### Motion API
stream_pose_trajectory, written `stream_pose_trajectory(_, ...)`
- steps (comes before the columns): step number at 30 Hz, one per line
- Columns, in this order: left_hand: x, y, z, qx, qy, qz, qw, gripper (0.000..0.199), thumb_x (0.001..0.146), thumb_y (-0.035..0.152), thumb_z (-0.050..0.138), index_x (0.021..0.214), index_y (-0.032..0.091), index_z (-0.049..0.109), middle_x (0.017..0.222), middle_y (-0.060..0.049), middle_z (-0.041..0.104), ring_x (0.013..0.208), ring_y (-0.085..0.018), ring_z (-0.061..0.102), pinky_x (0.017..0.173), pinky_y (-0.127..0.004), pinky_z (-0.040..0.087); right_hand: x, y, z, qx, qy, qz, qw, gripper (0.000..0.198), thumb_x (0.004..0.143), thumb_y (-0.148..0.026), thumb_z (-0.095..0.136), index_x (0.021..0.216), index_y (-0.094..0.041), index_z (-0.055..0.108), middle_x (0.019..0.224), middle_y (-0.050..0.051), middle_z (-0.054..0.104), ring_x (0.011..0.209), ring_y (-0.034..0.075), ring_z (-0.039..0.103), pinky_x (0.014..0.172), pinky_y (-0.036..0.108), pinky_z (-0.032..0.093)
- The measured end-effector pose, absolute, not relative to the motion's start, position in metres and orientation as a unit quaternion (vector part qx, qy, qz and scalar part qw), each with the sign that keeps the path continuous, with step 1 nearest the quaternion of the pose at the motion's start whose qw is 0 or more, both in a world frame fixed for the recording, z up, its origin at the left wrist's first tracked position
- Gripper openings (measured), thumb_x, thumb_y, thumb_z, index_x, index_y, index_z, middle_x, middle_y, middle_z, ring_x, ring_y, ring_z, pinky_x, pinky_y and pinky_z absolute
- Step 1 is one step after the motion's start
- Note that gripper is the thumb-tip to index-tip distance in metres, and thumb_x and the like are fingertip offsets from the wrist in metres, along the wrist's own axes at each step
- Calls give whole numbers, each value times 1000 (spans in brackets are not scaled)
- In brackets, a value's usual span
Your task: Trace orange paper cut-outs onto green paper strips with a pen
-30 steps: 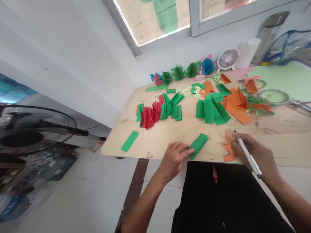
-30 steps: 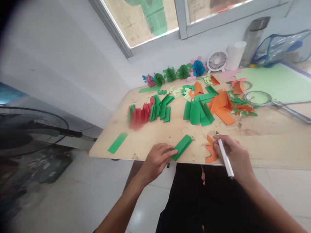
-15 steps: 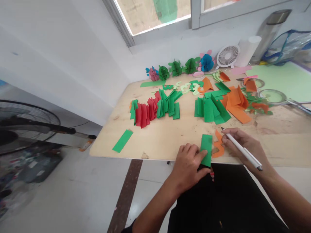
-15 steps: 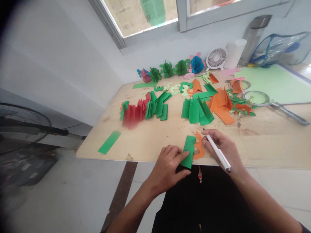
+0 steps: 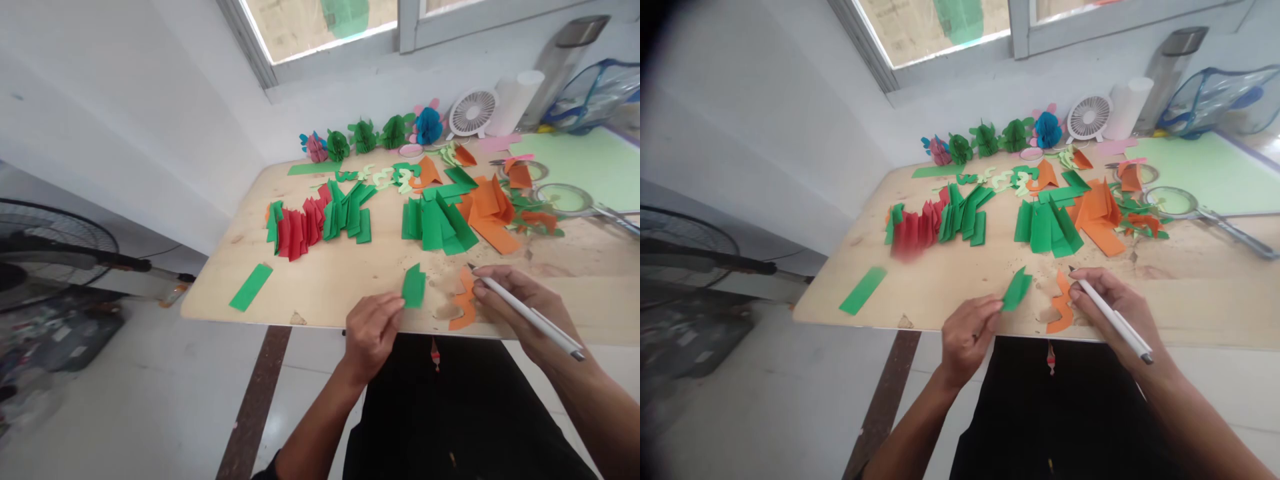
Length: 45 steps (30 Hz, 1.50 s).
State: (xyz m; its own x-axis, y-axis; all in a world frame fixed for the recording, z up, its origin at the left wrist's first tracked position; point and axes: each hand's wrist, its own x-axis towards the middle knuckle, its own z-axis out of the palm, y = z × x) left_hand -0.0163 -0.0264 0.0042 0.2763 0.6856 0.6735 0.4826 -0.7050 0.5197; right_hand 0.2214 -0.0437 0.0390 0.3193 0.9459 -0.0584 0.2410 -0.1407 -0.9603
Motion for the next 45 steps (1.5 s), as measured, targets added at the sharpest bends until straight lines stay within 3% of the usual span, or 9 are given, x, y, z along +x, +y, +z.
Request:
stream_pose_trajectory(4,-15,-29,11,714,443,541,41,23,89,8,56,108,18,64,102,-6,72,96,-16,69,86,-30,55,224,-46,38,-652,-422,378,505,37,66,-46,79,96,-26,69,83,2,68,77,17,65,60,23,53)
stream_pose_trajectory(8,-5,-37,3,811,381,445,7,14,89,11,56,99,16,66,98,-8,72,96,-21,67,86,-37,53,224,-44,37,-632,-419,416,502,38,65,-44,80,96,-26,69,86,3,69,78,18,66,62,25,55)
stream_pose_trajectory(12,-3,-38,-1,855,351,377,62,11,90,25,58,86,18,65,94,-5,72,100,-23,65,90,-42,48,214,-35,42,-621,-469,417,470,37,67,-46,77,94,-22,69,82,5,70,71,18,66,60,27,55)
stream_pose_trajectory(16,-10,-25,4,840,375,381,95,13,92,22,54,95,18,66,103,-6,71,107,-21,61,95,-40,46,200,-21,44,-616,-537,385,429,35,71,-47,71,92,-20,68,70,3,67,60,16,63,54,26,52)
stream_pose_trajectory(21,-11,-10,2,875,370,293,108,18,91,26,55,103,20,66,120,-8,66,122,-25,54,102,-46,42,189,-8,31,-608,-581,352,410,30,74,-43,64,93,-19,67,69,2,66,59,15,62,56,27,52)
stream_pose_trajectory(26,-9,-10,-4,875,370,288,116,20,92,30,53,105,20,64,123,-7,65,125,-24,52,107,-48,38,193,-4,23,-609,-587,351,402,30,75,-40,63,96,-19,67,74,3,68,61,15,62,56,26,52)
stream_pose_trajectory(37,-4,-11,-4,867,392,296,80,25,85,28,57,106,18,65,118,-12,66,121,-27,56,102,-50,45,201,1,11,-552,-620,393,396,21,81,-36,58,95,-22,66,80,6,73,70,19,69,63,30,55)
stream_pose_trajectory(45,1,-10,-5,873,387,290,58,27,83,28,57,107,17,65,118,-13,66,121,-27,57,100,-51,46,205,0,0,-539,-650,370,387,23,85,-36,55,99,-23,67,71,3,70,62,18,64,58,29,50)
